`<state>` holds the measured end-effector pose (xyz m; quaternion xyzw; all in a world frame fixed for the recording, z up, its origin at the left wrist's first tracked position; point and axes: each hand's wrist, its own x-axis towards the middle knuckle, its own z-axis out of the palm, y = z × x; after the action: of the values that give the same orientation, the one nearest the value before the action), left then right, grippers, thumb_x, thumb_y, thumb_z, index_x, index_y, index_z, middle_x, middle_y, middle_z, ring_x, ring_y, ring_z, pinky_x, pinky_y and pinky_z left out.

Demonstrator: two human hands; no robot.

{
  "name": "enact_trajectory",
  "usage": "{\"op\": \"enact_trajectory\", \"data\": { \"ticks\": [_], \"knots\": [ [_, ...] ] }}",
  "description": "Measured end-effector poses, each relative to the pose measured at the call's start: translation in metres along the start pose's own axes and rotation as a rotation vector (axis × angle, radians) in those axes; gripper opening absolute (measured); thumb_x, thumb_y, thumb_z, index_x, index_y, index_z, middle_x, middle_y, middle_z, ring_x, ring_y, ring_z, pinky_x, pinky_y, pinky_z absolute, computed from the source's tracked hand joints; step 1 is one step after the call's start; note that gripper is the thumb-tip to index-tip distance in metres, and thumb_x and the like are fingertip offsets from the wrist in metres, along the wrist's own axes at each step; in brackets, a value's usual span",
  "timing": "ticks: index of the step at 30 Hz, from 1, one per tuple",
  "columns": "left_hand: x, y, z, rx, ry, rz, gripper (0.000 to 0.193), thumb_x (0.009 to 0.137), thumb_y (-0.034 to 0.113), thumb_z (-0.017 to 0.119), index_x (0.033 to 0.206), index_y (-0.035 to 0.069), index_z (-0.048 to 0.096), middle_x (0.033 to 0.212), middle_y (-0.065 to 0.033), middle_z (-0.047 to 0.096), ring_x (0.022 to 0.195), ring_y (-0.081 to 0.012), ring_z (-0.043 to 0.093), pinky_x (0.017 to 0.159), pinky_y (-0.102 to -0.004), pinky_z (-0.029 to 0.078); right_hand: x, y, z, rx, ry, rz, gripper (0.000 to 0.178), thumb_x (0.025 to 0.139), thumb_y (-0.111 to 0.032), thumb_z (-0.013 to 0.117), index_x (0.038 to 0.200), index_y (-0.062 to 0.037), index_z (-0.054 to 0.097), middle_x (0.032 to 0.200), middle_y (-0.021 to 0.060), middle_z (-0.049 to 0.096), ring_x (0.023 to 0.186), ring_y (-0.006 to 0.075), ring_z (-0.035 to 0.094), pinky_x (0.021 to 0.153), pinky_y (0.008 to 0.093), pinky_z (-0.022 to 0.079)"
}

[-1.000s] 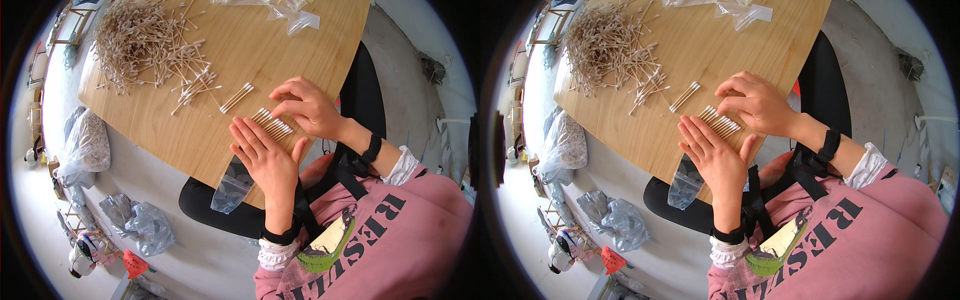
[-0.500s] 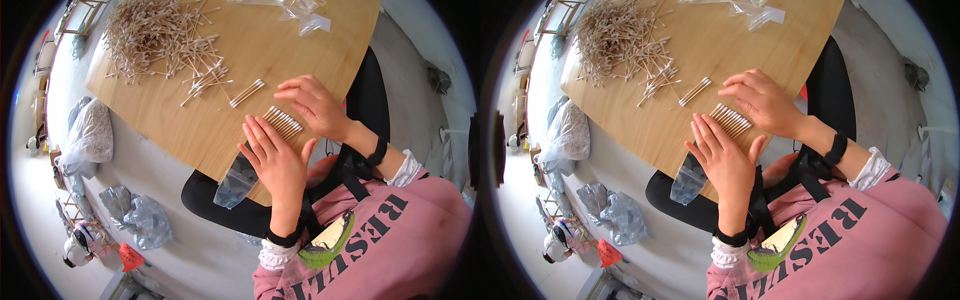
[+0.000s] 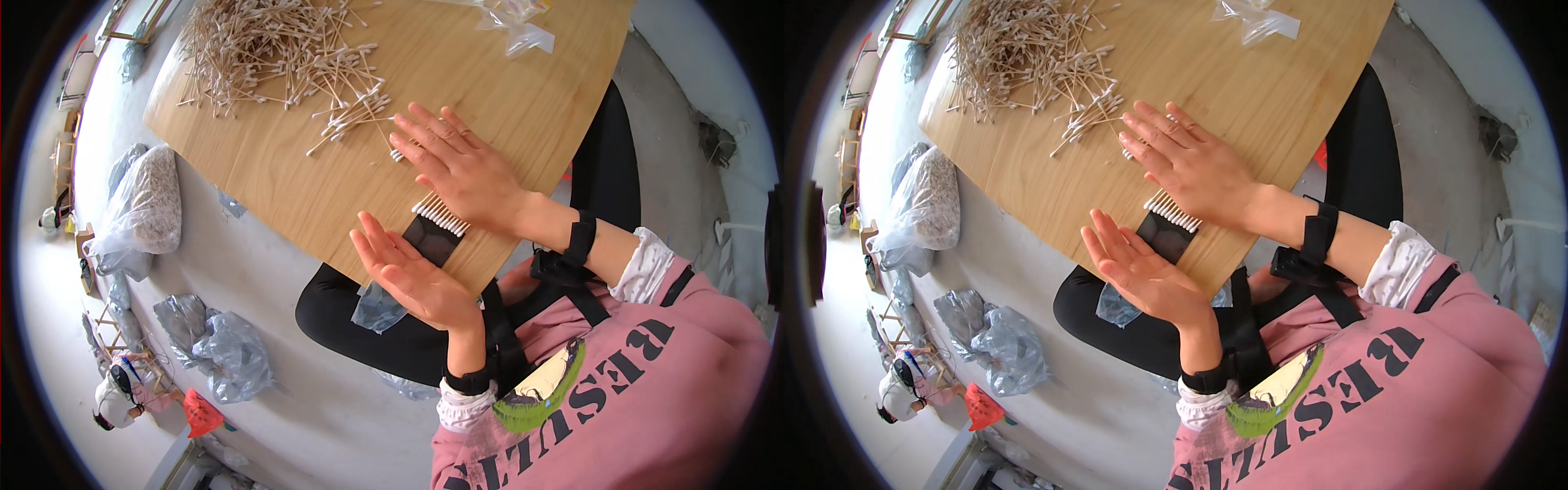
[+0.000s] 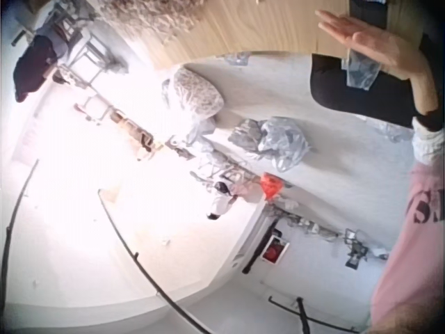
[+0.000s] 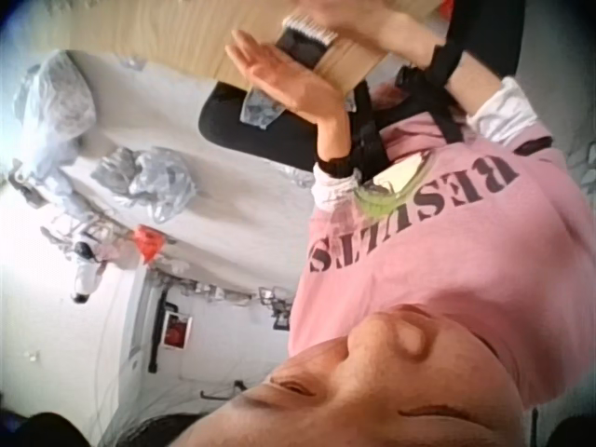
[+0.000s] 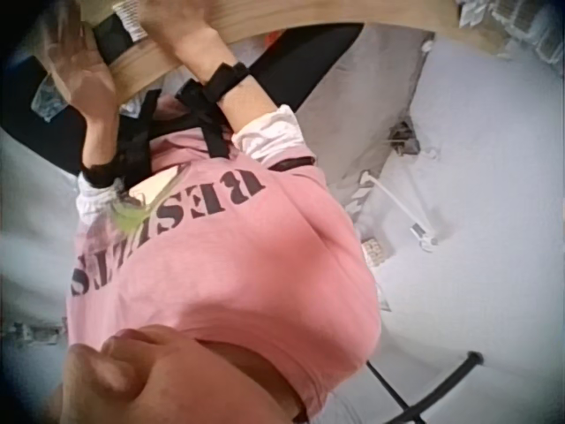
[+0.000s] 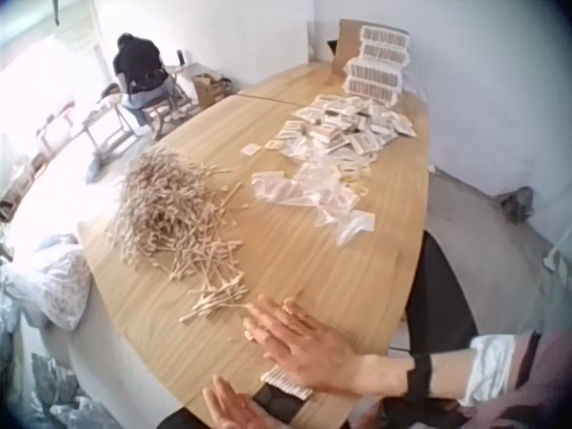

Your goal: Organizing cotton swabs into neat rows and placing them into small plastic packages.

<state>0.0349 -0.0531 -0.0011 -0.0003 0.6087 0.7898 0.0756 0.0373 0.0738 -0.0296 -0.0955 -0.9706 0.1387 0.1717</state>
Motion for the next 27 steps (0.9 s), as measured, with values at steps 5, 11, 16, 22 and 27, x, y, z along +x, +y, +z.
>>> {"op": "enact_trajectory", "data": {
  "ticks": [5, 11, 16, 22, 27],
  "knots": [
    [0.014, -0.003, 0.008, -0.081, 0.009, -0.038, 0.067, 0.109, 0.05, 0.027, 0.155, 0.001, 0.023, 0.161, -0.0158, 0.028, 0.151, -0.0246, 0.023, 0.123, -0.0388, 0.017, 0.008, -0.016, 0.014, 0.038, -0.029, -0.093, 0.053, 0.095, -0.022, 0.054, 0.145, -0.004, 0.046, 0.157, 0.0116, 0.039, 0.15, 0.0256, 0.029, 0.124, 0.0437, 0.023],
    [0.006, -0.005, 0.006, -0.139, 0.045, -0.03, 0.066, 0.108, 0.049, 0.028, 0.156, 0.004, 0.022, 0.161, -0.0146, 0.028, 0.151, -0.0232, 0.023, 0.123, -0.038, 0.018, 0.01, -0.025, 0.019, 0.104, -0.063, -0.124, 0.052, 0.095, -0.018, 0.052, 0.144, -0.0034, 0.046, 0.156, 0.0125, 0.04, 0.149, 0.0259, 0.03, 0.123, 0.0432, 0.025],
    [0.004, -0.014, 0.007, -0.193, 0.039, 0.011, 0.064, 0.108, 0.049, 0.03, 0.155, 0.007, 0.024, 0.16, -0.0143, 0.029, 0.149, -0.0228, 0.026, 0.123, -0.0378, 0.02, 0.01, -0.026, 0.019, 0.152, -0.064, -0.127, 0.052, 0.094, -0.019, 0.053, 0.143, -0.0032, 0.048, 0.156, 0.0123, 0.04, 0.149, 0.0253, 0.031, 0.123, 0.0429, 0.026],
    [0.001, -0.006, 0.009, -0.243, 0.106, 0.013, 0.064, 0.108, 0.049, 0.03, 0.156, 0.007, 0.023, 0.159, -0.0158, 0.032, 0.149, -0.0238, 0.028, 0.123, -0.0383, 0.02, 0.008, -0.026, 0.018, 0.138, -0.056, -0.145, 0.05, 0.095, -0.02, 0.053, 0.142, -0.0036, 0.048, 0.155, 0.0122, 0.041, 0.148, 0.0253, 0.033, 0.122, 0.0423, 0.028],
    [0.001, -0.013, 0.016, -0.271, 0.024, -0.027, 0.063, 0.109, 0.046, 0.027, 0.156, 0.005, 0.024, 0.16, -0.0152, 0.031, 0.149, -0.0249, 0.029, 0.122, -0.0395, 0.021, 0.01, -0.025, 0.02, 0.208, -0.029, -0.143, 0.05, 0.094, -0.019, 0.054, 0.142, -0.004, 0.049, 0.155, 0.0118, 0.042, 0.148, 0.0258, 0.033, 0.122, 0.0436, 0.028]
  ]
}}
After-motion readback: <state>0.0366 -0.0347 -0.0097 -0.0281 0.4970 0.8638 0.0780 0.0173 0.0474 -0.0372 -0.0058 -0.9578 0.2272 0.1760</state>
